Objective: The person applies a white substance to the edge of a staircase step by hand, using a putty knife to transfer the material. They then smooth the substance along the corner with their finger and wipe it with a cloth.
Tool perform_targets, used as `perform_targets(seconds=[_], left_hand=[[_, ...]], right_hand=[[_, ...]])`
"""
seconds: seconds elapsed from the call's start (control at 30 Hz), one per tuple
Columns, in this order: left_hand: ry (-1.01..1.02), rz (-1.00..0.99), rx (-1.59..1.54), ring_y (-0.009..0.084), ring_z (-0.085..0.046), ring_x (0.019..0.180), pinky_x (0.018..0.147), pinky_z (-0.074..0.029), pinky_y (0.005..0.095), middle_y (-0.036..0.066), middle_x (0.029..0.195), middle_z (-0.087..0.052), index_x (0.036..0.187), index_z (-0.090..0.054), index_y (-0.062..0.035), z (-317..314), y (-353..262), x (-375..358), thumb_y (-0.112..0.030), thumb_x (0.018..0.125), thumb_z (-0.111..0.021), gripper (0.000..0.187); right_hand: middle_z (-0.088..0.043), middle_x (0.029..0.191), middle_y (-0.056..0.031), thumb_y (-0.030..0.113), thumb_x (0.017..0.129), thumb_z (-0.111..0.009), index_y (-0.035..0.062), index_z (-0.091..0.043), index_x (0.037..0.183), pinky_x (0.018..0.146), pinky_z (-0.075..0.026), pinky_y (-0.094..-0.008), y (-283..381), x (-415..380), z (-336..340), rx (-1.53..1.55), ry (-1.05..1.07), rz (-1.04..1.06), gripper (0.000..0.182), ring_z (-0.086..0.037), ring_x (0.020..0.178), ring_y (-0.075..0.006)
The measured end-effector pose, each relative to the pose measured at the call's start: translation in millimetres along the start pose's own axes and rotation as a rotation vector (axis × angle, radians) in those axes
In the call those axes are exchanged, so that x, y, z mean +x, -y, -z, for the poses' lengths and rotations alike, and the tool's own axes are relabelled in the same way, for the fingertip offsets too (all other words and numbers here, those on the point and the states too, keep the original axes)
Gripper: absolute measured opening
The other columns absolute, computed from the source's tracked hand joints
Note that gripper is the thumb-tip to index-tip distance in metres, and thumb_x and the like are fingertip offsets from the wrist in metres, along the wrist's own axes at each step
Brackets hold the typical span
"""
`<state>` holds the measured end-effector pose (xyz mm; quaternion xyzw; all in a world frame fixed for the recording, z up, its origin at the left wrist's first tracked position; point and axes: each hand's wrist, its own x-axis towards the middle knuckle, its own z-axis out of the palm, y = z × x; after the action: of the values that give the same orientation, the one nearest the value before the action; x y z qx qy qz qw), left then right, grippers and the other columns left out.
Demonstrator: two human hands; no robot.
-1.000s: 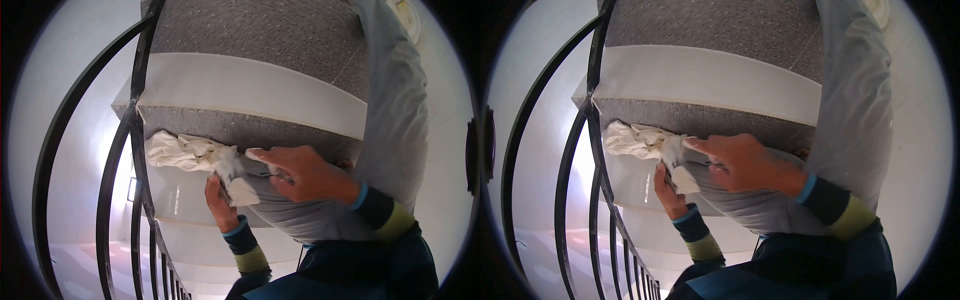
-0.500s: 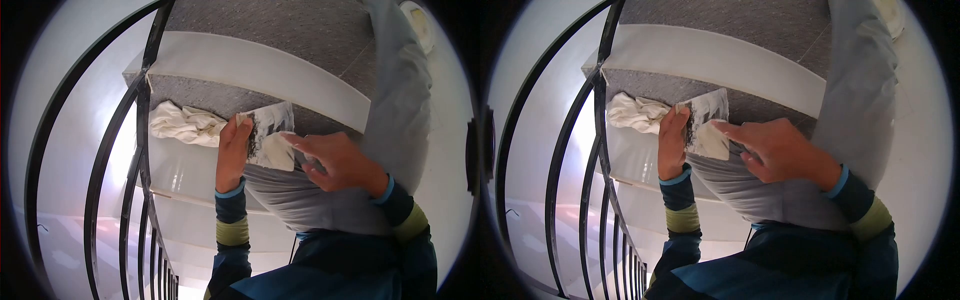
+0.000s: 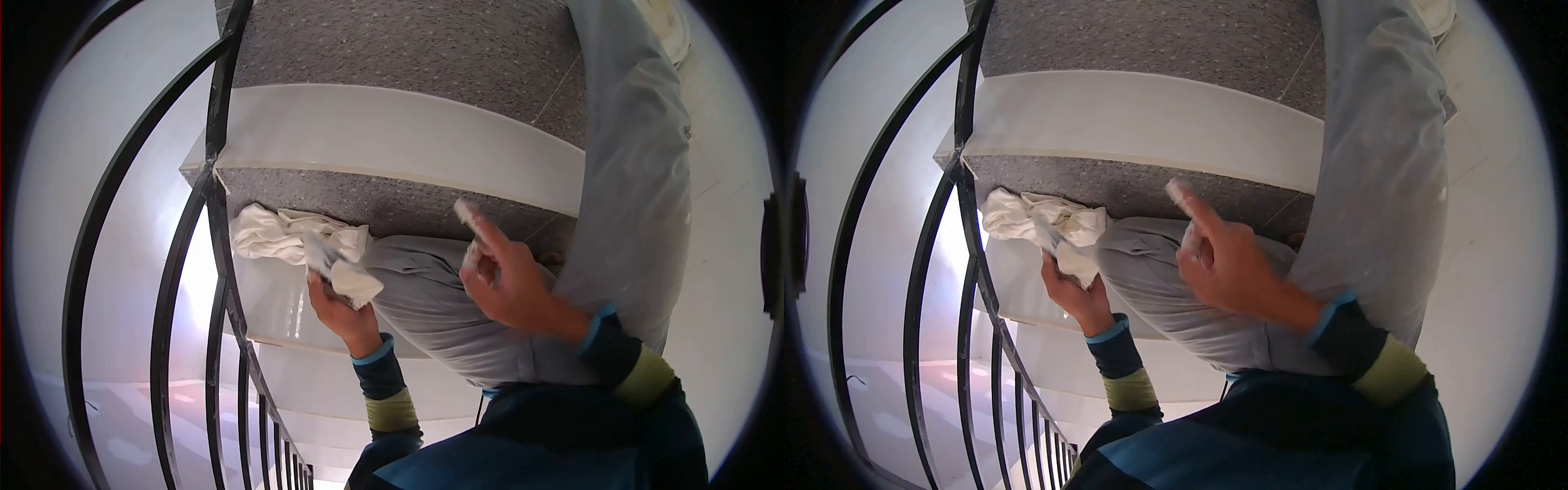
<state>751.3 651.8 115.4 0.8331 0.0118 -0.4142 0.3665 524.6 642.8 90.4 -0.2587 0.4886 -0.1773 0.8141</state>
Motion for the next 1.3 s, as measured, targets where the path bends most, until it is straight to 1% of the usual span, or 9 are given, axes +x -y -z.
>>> perform_targets(seconds=[0.07,0.3,0.5,0.6,0.7,0.8,0.87,1.07,1.3], left_hand=[[-0.005,-0.025,-0.061,0.0260,-0.054,0.105,0.090,-0.045,0.0361,0.014,0.117,-0.051,0.122,-0.044,-0.0021,23.2,13.7,-5.0,-0.029,0.090,-0.048,0.042],[-0.121,-0.987,1.250,0.0247,-0.044,0.115,0.097,-0.041,0.0378,0.018,0.126,-0.041,0.128,-0.032,0.0051,75.3,64.1,-12.7,-0.023,0.096,-0.033,0.042],[-0.212,-0.663,0.815,0.0254,-0.045,0.114,0.096,-0.042,0.0387,0.018,0.124,-0.041,0.126,-0.034,0.0059,50.4,57.8,-15.2,-0.026,0.095,-0.037,0.044],[-0.212,-0.408,0.410,0.0252,-0.044,0.115,0.097,-0.041,0.0383,0.018,0.126,-0.039,0.125,-0.034,0.0061,40.6,51.1,-14.4,-0.025,0.095,-0.036,0.043],[-0.214,-0.441,0.461,0.0248,-0.044,0.115,0.096,-0.042,0.0375,0.017,0.126,-0.039,0.126,-0.036,0.0051,49.8,56.5,-12.5,-0.027,0.095,-0.035,0.044],[-0.232,-0.810,1.040,0.0246,-0.047,0.113,0.094,-0.043,0.0372,0.016,0.124,-0.042,0.125,-0.038,0.0036,62.0,65.7,-9.8,-0.032,0.094,-0.035,0.048],[-0.275,-0.549,0.606,0.0244,-0.048,0.112,0.093,-0.044,0.0369,0.015,0.123,-0.044,0.125,-0.038,0.0024,54.1,61.8,-8.6,-0.035,0.092,-0.036,0.050],[-0.291,-0.303,0.218,0.0236,-0.047,0.113,0.094,-0.043,0.0365,0.014,0.125,-0.043,0.126,-0.038,0.0024,37.5,48.4,-10.4,-0.034,0.092,-0.036,0.050],[-0.304,-0.457,0.486,0.0234,-0.048,0.112,0.094,-0.043,0.0356,0.013,0.123,-0.045,0.125,-0.040,0.0012,35.7,51.3,-11.9,-0.034,0.092,-0.036,0.048]], right_hand=[[-0.050,0.061,-0.0062,0.001,0.074,-0.055,0.0029,-0.028,0.139,0.051,-0.040,-0.0263,-24.0,10.4,-15.8,0.026,-0.333,-0.086,0.070,-0.052,0.051,-0.0161],[-0.053,0.059,-0.0088,0.007,0.075,-0.054,-0.0007,-0.020,0.140,0.050,-0.045,-0.0345,-50.8,35.8,-25.0,-0.185,-0.378,-0.053,0.074,-0.055,0.050,-0.0227],[-0.055,0.054,-0.0097,0.012,0.074,-0.054,-0.0015,-0.020,0.139,0.047,-0.047,-0.0388,-45.0,28.6,-28.1,-0.660,-0.234,-0.195,0.075,-0.058,0.048,-0.0265],[-0.054,0.052,-0.0105,0.011,0.074,-0.054,-0.0046,-0.023,0.137,0.047,-0.047,-0.0382,-44.8,25.1,-28.7,-0.685,-0.193,0.079,0.071,-0.059,0.049,-0.0268],[-0.052,0.051,-0.0096,0.010,0.074,-0.055,-0.0079,-0.028,0.134,0.048,-0.047,-0.0349,-35.2,29.6,-29.7,-0.409,-0.338,-0.004,0.068,-0.057,0.047,-0.0245],[-0.050,0.050,-0.0080,0.009,0.073,-0.057,-0.0095,-0.030,0.132,0.049,-0.046,-0.0316,-39.9,36.2,-28.3,-0.188,-0.493,-0.062,0.068,-0.055,0.045,-0.0210],[-0.049,0.050,-0.0067,0.008,0.072,-0.058,-0.0113,-0.030,0.132,0.049,-0.044,-0.0292,-40.8,37.3,-25.4,-0.174,-0.475,-0.186,0.069,-0.052,0.043,-0.0174],[-0.050,0.051,-0.0078,0.007,0.072,-0.057,-0.0078,-0.034,0.131,0.049,-0.043,-0.0282,-36.7,42.2,-28.8,-0.054,-0.446,-0.207,0.066,-0.053,0.044,-0.0159],[-0.054,0.055,-0.0100,0.008,0.073,-0.056,-0.0031,-0.036,0.133,0.051,-0.046,-0.0316,-32.7,48.4,-35.0,-0.103,-0.239,-0.057,0.064,-0.055,0.046,-0.0234]])
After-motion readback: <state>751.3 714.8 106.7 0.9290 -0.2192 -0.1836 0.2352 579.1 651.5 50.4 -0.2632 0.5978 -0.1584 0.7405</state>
